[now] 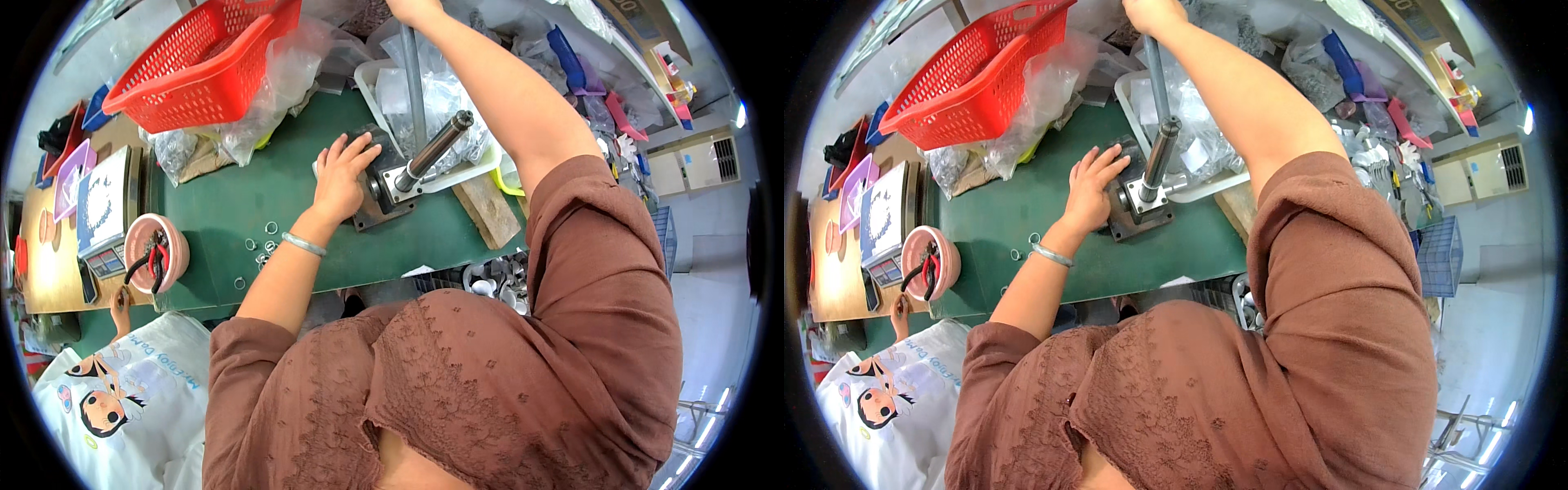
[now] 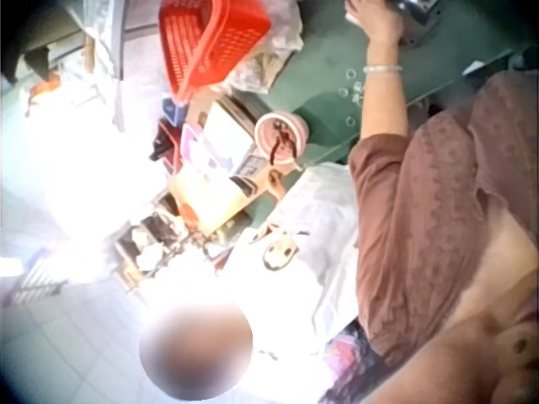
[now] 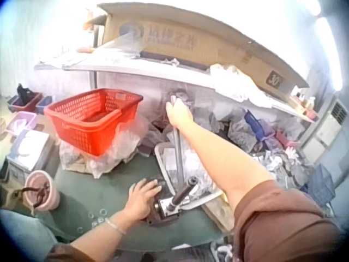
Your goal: The person operates a manual bench press to shape small metal rings. They repeatedly pick up a ring, place it on the press die, pull the lever to compress the metal, and then remove the finished piece. The process is repeated continuously throughout the clip.
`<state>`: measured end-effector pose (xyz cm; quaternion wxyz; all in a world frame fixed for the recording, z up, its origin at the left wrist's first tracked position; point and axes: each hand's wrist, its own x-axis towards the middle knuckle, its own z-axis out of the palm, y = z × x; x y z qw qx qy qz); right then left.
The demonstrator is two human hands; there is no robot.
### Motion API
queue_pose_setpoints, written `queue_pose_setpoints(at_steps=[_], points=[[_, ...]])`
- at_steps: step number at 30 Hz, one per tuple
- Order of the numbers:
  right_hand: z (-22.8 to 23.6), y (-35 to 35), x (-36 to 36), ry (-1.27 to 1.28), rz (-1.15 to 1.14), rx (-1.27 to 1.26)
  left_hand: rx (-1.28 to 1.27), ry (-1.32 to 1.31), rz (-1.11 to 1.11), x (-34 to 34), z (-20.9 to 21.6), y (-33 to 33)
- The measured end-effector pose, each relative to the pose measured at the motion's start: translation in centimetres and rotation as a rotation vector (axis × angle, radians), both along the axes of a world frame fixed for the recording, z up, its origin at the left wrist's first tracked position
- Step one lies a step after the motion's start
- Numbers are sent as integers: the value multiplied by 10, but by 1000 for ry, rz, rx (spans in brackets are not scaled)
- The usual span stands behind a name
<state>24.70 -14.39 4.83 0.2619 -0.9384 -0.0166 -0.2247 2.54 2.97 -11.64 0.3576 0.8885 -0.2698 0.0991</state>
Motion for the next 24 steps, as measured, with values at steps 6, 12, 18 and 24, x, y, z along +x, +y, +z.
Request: queue_pose_setpoints(at_steps=[6, 12, 18, 24], points=[[-6, -6, 11, -17, 34, -11, -107, 25, -33, -5, 23, -6], [-3, -2, 15, 127, 234, 469, 325, 50, -24, 6, 26, 0], [10, 3, 18, 448, 213, 846, 358, 80, 22, 2, 25, -2], [48, -2, -34, 276, 306, 875, 324, 103, 59, -3, 19, -6]])
